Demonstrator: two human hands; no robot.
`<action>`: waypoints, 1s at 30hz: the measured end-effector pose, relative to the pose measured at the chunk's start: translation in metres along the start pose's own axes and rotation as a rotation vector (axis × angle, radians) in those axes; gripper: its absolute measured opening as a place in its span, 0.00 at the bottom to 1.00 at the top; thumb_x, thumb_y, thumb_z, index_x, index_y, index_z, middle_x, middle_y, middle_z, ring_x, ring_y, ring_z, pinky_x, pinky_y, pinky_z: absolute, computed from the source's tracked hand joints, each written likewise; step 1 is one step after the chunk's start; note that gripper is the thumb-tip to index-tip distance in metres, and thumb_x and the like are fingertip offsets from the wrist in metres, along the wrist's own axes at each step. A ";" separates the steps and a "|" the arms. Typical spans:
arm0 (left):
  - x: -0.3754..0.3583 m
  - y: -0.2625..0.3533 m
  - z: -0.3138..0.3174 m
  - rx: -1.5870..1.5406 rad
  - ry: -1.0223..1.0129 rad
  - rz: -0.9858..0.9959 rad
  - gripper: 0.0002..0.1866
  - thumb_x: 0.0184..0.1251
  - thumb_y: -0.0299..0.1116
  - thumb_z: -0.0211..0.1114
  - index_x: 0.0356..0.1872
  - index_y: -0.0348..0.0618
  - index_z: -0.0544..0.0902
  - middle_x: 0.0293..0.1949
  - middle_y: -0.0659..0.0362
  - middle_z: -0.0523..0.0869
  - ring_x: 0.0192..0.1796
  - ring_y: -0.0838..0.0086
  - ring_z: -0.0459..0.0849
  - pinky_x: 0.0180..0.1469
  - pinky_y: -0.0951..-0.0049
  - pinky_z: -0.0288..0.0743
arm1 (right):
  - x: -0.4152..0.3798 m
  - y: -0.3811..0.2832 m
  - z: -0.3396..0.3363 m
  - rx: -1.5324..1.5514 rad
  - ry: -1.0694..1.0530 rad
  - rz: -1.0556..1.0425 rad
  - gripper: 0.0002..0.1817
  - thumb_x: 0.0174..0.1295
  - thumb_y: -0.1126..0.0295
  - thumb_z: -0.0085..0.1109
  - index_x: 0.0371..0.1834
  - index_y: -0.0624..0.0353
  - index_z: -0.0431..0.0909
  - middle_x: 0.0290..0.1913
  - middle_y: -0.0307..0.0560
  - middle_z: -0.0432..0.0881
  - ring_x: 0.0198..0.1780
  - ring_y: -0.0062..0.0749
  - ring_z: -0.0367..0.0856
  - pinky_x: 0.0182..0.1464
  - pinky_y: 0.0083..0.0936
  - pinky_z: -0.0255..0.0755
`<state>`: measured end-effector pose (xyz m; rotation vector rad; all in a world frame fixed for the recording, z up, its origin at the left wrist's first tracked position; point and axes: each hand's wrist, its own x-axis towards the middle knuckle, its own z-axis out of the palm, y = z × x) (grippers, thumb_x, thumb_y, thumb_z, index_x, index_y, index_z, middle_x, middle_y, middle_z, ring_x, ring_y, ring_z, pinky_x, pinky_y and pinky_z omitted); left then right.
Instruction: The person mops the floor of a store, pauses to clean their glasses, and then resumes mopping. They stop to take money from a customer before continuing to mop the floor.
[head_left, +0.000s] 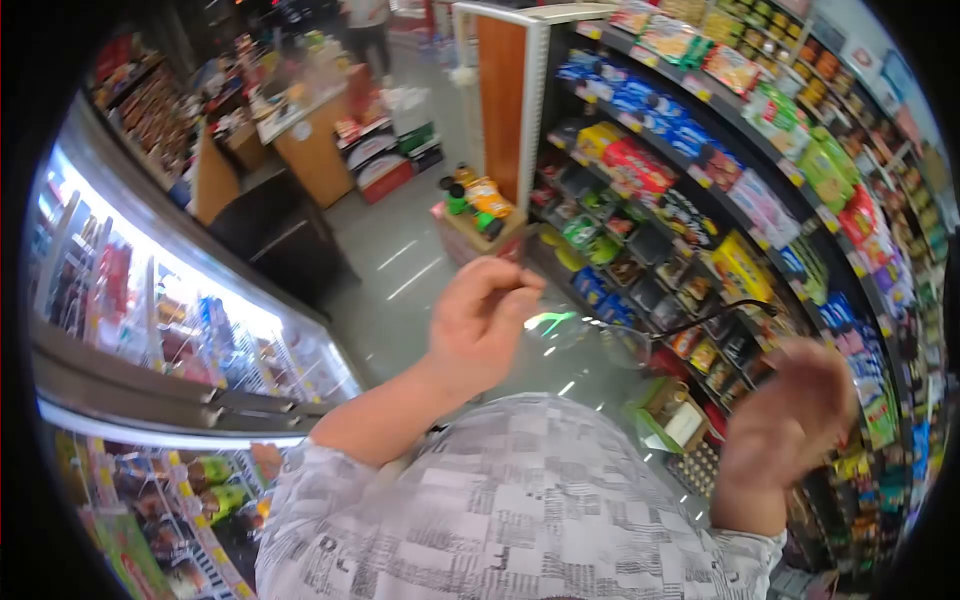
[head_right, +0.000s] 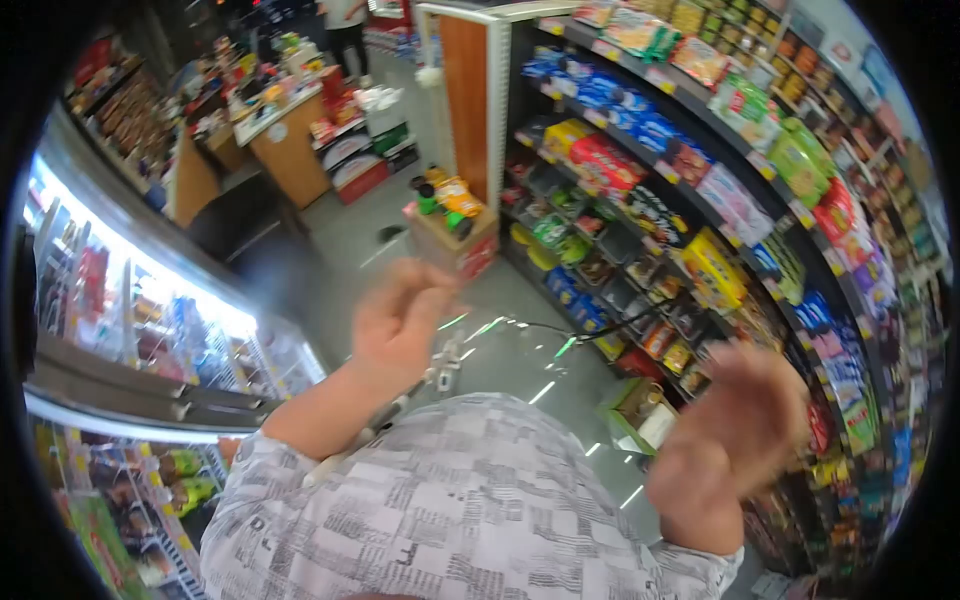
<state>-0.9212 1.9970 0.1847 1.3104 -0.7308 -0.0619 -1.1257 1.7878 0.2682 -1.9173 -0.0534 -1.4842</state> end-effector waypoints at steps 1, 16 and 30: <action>-0.002 0.007 0.002 -0.051 0.017 0.031 0.05 0.75 0.17 0.58 0.46 0.33 0.80 0.45 0.55 0.80 0.44 0.76 0.86 0.47 0.74 0.83 | -0.002 0.012 0.009 0.133 -0.006 0.152 0.41 0.71 0.45 0.60 0.71 0.71 0.62 0.62 0.58 0.74 0.59 0.41 0.77 0.59 0.34 0.72; -0.015 0.096 -0.006 -0.284 -0.142 0.487 0.15 0.76 0.46 0.67 0.53 0.48 0.81 0.44 0.59 0.78 0.39 0.71 0.80 0.49 0.55 0.87 | 0.014 -0.026 0.022 0.483 -0.388 0.041 0.14 0.70 0.51 0.67 0.51 0.44 0.83 0.48 0.39 0.75 0.40 0.29 0.73 0.40 0.27 0.66; -0.013 0.114 -0.029 -0.479 0.029 0.608 0.09 0.67 0.33 0.70 0.46 0.47 0.87 0.45 0.62 0.86 0.43 0.72 0.83 0.55 0.62 0.78 | 0.018 -0.011 0.045 0.508 -0.419 -0.011 0.22 0.69 0.62 0.65 0.62 0.55 0.71 0.52 0.48 0.77 0.43 0.32 0.78 0.44 0.30 0.72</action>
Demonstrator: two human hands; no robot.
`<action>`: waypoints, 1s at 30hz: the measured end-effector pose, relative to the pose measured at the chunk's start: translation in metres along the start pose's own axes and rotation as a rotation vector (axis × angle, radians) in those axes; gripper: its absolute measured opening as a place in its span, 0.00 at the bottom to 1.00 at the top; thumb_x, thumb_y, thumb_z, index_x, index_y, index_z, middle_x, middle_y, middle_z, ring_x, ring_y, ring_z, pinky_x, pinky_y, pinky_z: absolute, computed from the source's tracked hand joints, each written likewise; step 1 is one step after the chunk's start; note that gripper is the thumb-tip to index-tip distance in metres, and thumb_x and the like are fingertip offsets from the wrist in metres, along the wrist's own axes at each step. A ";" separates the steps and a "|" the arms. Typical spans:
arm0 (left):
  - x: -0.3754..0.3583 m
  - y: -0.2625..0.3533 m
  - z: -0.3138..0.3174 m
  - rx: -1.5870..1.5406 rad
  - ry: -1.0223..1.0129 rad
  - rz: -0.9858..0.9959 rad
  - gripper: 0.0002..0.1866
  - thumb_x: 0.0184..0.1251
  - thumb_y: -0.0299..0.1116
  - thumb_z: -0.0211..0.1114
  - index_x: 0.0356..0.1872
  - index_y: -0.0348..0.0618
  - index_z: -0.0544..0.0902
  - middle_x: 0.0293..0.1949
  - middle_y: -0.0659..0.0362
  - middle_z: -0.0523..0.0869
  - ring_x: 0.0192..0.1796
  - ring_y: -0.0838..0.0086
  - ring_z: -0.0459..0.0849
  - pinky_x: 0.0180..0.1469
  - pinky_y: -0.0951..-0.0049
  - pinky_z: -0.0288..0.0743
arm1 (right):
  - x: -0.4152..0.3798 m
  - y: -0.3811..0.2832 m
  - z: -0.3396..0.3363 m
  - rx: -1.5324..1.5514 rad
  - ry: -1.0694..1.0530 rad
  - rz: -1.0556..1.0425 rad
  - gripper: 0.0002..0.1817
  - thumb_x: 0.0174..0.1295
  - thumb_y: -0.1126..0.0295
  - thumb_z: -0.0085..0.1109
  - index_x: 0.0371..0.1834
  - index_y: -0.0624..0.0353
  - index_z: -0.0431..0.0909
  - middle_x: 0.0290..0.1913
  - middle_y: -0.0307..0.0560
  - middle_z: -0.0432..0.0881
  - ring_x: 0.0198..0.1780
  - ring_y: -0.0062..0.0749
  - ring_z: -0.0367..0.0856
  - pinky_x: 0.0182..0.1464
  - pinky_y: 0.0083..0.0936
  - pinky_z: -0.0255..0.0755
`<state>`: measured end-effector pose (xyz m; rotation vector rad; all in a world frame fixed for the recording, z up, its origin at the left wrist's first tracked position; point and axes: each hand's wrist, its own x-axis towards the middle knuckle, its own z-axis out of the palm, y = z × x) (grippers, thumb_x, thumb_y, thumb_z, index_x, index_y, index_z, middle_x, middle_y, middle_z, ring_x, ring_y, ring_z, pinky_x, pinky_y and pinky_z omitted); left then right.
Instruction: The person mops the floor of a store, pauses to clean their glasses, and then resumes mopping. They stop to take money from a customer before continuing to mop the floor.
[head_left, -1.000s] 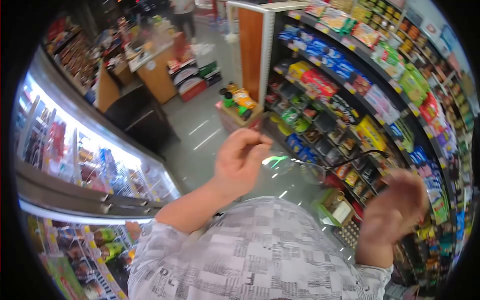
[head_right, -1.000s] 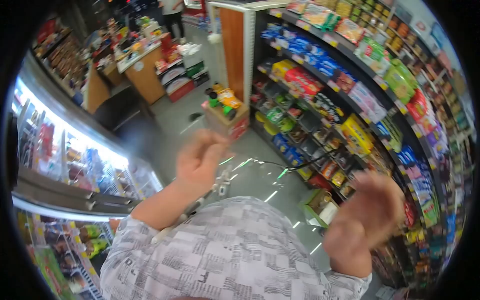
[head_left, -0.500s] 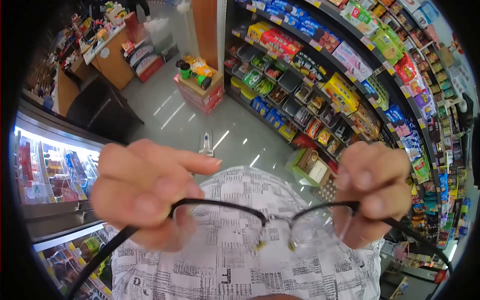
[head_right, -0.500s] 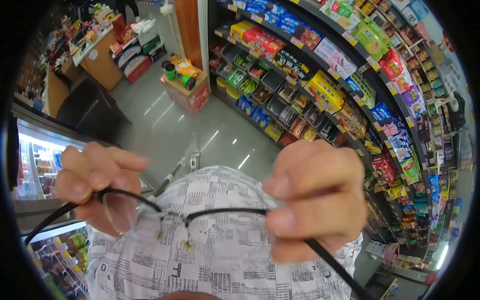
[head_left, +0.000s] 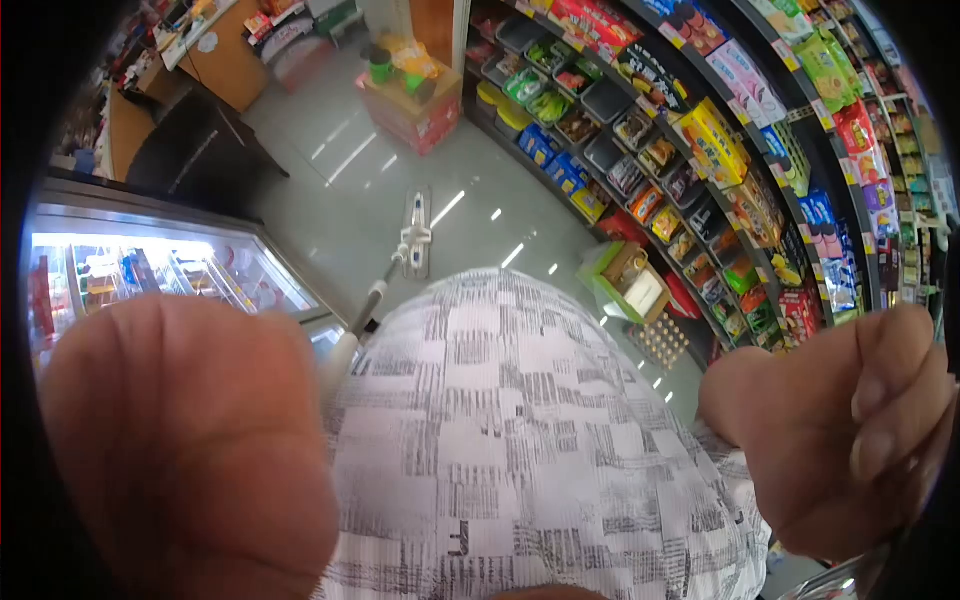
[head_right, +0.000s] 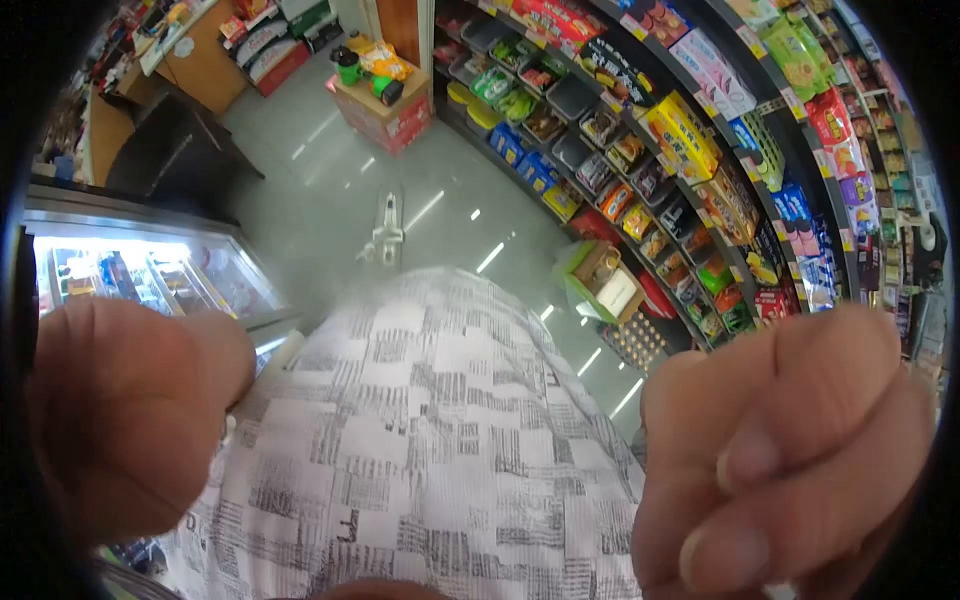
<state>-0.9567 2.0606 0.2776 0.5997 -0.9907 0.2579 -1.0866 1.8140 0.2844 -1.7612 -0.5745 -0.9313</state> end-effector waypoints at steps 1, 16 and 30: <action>-0.001 -0.001 0.000 0.014 0.001 0.022 0.09 0.67 0.32 0.70 0.46 0.47 0.87 0.45 0.62 0.86 0.44 0.71 0.83 0.55 0.63 0.78 | 0.001 0.000 0.001 0.004 -0.004 -0.001 0.23 0.69 0.63 0.65 0.63 0.56 0.71 0.52 0.48 0.77 0.43 0.33 0.78 0.45 0.30 0.73; -0.161 -0.132 -0.253 1.646 -0.406 -1.319 0.34 0.70 0.48 0.68 0.72 0.40 0.74 0.65 0.38 0.82 0.67 0.46 0.81 0.70 0.53 0.75 | -0.029 0.056 -0.029 0.019 0.149 0.247 0.31 0.68 0.74 0.63 0.72 0.65 0.62 0.54 0.55 0.79 0.46 0.34 0.82 0.51 0.32 0.78; -0.408 -0.073 -0.283 0.943 -0.612 -1.335 0.33 0.74 0.49 0.63 0.77 0.54 0.70 0.69 0.48 0.78 0.72 0.53 0.73 0.75 0.56 0.65 | -0.317 0.241 -0.125 -0.732 -0.573 1.235 0.37 0.59 0.50 0.73 0.65 0.63 0.77 0.56 0.63 0.87 0.58 0.55 0.86 0.62 0.41 0.78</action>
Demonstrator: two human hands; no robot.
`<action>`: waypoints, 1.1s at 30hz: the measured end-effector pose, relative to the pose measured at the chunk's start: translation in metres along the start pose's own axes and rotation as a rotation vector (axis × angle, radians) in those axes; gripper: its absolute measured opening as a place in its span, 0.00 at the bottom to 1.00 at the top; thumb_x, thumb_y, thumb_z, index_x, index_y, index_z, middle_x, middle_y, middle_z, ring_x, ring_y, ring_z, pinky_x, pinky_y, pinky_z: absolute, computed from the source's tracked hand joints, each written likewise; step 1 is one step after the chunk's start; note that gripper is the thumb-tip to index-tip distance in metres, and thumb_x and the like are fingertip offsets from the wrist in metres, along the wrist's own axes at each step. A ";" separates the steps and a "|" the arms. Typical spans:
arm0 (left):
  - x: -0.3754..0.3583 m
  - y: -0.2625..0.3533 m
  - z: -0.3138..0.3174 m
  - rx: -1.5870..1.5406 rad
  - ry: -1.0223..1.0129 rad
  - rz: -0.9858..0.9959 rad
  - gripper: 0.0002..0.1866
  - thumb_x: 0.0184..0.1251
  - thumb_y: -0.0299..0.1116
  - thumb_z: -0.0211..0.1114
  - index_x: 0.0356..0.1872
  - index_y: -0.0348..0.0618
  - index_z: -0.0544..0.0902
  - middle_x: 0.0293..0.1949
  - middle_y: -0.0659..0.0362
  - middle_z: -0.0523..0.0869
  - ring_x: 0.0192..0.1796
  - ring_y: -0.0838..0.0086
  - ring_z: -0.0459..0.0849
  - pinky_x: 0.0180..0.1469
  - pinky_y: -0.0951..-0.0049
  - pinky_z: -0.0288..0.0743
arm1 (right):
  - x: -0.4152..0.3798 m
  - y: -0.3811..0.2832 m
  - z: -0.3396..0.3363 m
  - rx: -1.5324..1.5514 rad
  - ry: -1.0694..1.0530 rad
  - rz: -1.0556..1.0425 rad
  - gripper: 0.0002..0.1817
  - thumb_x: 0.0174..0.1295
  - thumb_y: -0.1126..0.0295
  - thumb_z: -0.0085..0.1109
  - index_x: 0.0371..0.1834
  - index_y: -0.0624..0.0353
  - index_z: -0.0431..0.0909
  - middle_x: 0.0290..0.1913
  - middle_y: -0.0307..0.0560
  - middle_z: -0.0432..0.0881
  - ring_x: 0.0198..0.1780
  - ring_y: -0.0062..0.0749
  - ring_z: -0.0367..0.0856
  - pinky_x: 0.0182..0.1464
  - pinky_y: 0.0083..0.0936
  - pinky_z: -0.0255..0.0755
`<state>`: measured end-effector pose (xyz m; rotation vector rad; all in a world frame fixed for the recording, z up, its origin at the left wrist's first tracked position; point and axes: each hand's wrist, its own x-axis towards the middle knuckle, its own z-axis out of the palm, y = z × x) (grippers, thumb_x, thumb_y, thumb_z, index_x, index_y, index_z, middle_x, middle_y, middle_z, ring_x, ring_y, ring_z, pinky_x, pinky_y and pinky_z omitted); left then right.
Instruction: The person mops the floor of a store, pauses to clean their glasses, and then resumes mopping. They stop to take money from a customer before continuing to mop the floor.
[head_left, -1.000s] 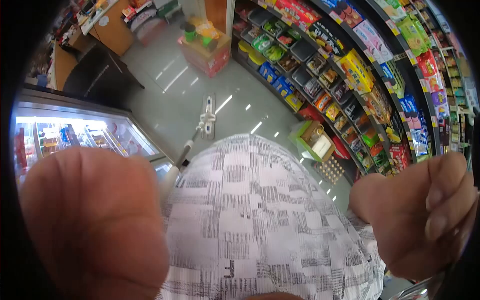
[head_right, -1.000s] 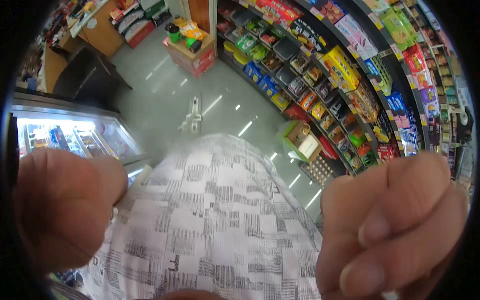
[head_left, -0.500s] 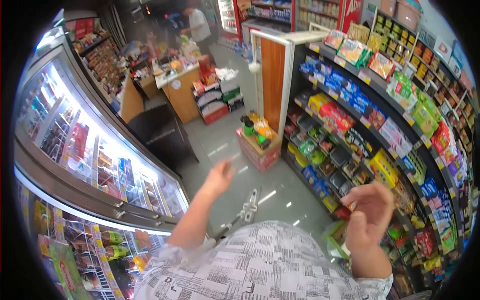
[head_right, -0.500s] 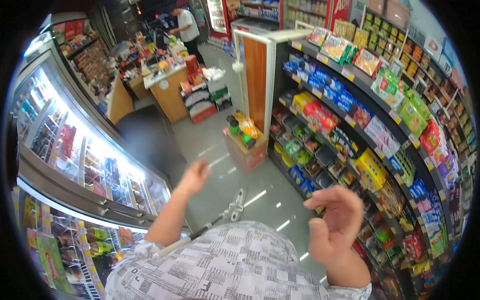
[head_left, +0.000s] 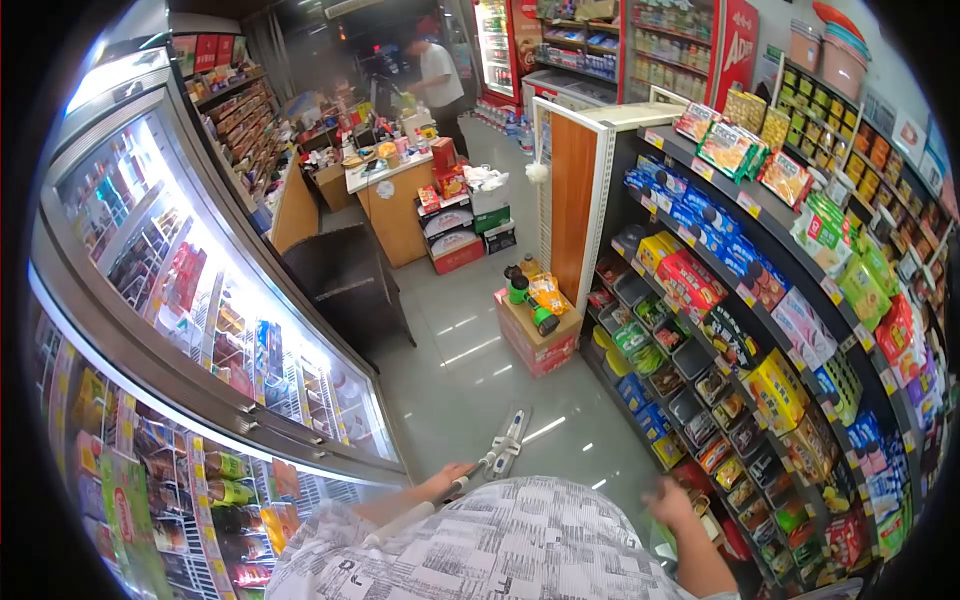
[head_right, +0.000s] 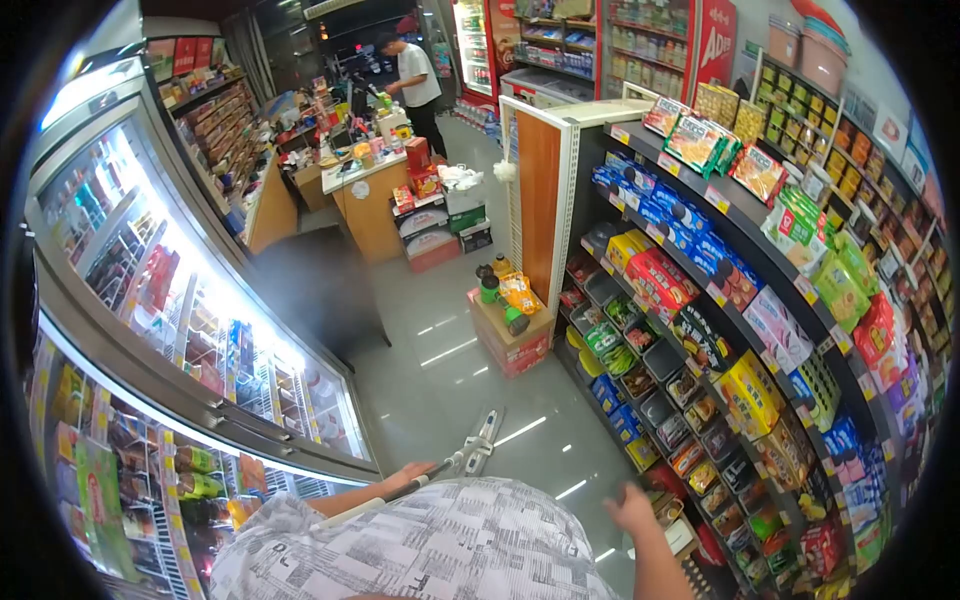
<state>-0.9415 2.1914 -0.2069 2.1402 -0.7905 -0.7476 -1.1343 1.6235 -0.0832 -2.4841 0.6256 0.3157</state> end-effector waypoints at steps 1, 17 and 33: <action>0.005 -0.004 0.005 -0.014 -0.004 0.050 0.32 0.74 0.49 0.62 0.76 0.54 0.72 0.69 0.48 0.78 0.74 0.54 0.71 0.76 0.57 0.64 | -0.002 0.034 0.017 -0.040 -0.229 0.078 0.39 0.58 0.45 0.71 0.66 0.62 0.78 0.60 0.63 0.84 0.61 0.56 0.83 0.64 0.41 0.76; 0.029 0.296 -0.102 -0.155 0.795 0.098 0.04 0.69 0.27 0.68 0.37 0.42 0.81 0.38 0.55 0.89 0.42 0.69 0.88 0.47 0.66 0.82 | 0.022 0.257 0.059 0.267 -0.307 0.484 0.30 0.64 0.49 0.69 0.50 0.71 0.86 0.45 0.57 0.90 0.39 0.44 0.91 0.44 0.37 0.84; 0.046 0.331 -0.088 -0.562 1.080 0.342 0.09 0.73 0.25 0.64 0.33 0.43 0.72 0.25 0.63 0.78 0.26 0.82 0.78 0.30 0.75 0.74 | 0.016 0.186 -0.005 0.150 -0.405 0.401 0.29 0.66 0.47 0.68 0.58 0.63 0.85 0.50 0.54 0.89 0.50 0.41 0.87 0.52 0.33 0.79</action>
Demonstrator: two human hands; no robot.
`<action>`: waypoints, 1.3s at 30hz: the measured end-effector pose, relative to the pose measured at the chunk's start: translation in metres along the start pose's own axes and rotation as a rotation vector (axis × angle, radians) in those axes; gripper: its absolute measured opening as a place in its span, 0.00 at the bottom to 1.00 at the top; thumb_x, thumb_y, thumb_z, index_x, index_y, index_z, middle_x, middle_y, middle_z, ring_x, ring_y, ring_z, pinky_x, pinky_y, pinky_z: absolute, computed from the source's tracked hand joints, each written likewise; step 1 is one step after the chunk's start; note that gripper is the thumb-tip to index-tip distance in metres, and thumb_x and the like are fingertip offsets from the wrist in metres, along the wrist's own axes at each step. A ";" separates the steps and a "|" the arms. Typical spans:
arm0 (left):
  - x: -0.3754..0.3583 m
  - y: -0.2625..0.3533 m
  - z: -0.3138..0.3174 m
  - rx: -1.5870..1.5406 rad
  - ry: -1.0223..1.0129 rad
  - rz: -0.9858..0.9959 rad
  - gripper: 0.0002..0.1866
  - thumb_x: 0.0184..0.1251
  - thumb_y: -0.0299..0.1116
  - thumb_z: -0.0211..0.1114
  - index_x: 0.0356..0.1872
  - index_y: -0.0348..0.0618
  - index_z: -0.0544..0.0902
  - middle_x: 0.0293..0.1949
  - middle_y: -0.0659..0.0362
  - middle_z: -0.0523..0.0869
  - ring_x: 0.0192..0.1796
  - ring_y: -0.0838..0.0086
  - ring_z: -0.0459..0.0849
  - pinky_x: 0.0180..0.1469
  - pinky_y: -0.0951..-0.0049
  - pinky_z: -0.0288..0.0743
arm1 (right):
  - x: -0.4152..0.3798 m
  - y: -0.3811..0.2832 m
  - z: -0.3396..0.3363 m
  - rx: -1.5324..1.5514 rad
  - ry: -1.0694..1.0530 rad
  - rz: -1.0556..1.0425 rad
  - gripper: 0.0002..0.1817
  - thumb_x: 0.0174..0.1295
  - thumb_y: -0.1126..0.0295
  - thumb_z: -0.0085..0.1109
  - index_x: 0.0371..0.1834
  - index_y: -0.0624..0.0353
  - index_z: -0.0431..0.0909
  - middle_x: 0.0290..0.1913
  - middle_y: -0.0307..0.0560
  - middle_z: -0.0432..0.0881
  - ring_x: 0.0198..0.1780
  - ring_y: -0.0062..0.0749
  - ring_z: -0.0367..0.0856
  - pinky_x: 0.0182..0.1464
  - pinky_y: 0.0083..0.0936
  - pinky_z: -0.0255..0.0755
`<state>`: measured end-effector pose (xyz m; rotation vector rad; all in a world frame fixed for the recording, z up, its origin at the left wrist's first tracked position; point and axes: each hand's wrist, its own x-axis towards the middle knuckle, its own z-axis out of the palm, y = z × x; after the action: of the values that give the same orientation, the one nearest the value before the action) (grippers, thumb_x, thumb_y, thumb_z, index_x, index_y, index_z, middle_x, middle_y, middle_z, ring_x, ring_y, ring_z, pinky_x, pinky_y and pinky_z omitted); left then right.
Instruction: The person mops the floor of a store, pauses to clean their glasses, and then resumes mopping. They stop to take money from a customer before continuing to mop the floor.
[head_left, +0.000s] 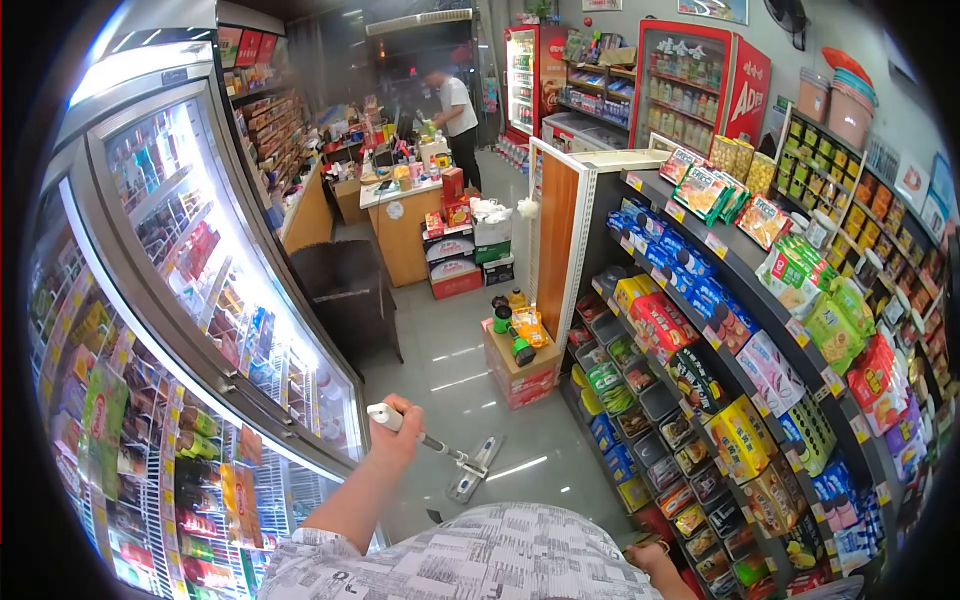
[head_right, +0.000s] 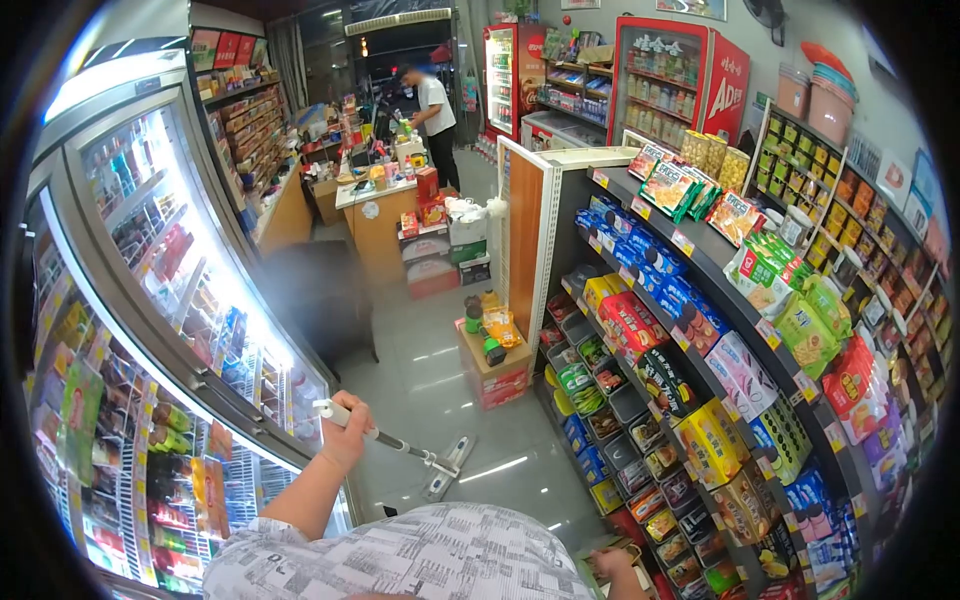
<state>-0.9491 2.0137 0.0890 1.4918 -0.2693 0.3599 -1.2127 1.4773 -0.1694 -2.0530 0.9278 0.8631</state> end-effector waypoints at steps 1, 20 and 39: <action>-0.001 -0.002 -0.002 -0.004 0.006 0.007 0.09 0.73 0.26 0.64 0.33 0.43 0.72 0.24 0.63 0.78 0.26 0.82 0.78 0.30 0.75 0.74 | 0.000 0.006 0.003 -0.082 -0.021 -0.051 0.27 0.67 0.50 0.68 0.54 0.65 0.85 0.43 0.52 0.90 0.41 0.39 0.88 0.42 0.34 0.80; -0.008 -0.005 0.004 0.081 -0.114 0.016 0.10 0.69 0.26 0.70 0.32 0.43 0.75 0.25 0.66 0.78 0.29 0.84 0.73 0.31 0.76 0.69 | 0.007 0.026 0.020 -0.190 0.060 -0.085 0.30 0.64 0.46 0.68 0.57 0.62 0.86 0.54 0.50 0.91 0.52 0.39 0.90 0.56 0.33 0.81; 0.005 0.004 -0.029 -0.007 -0.494 0.103 0.11 0.67 0.32 0.76 0.34 0.43 0.80 0.25 0.62 0.81 0.26 0.78 0.78 0.28 0.72 0.71 | -0.053 -0.043 0.054 -0.186 0.162 -0.057 0.28 0.65 0.50 0.68 0.58 0.62 0.86 0.49 0.50 0.91 0.45 0.35 0.91 0.46 0.35 0.85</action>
<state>-0.9476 2.0427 0.0922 1.5482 -0.7402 0.0651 -1.2204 1.5594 -0.1421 -2.3265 0.8984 0.7865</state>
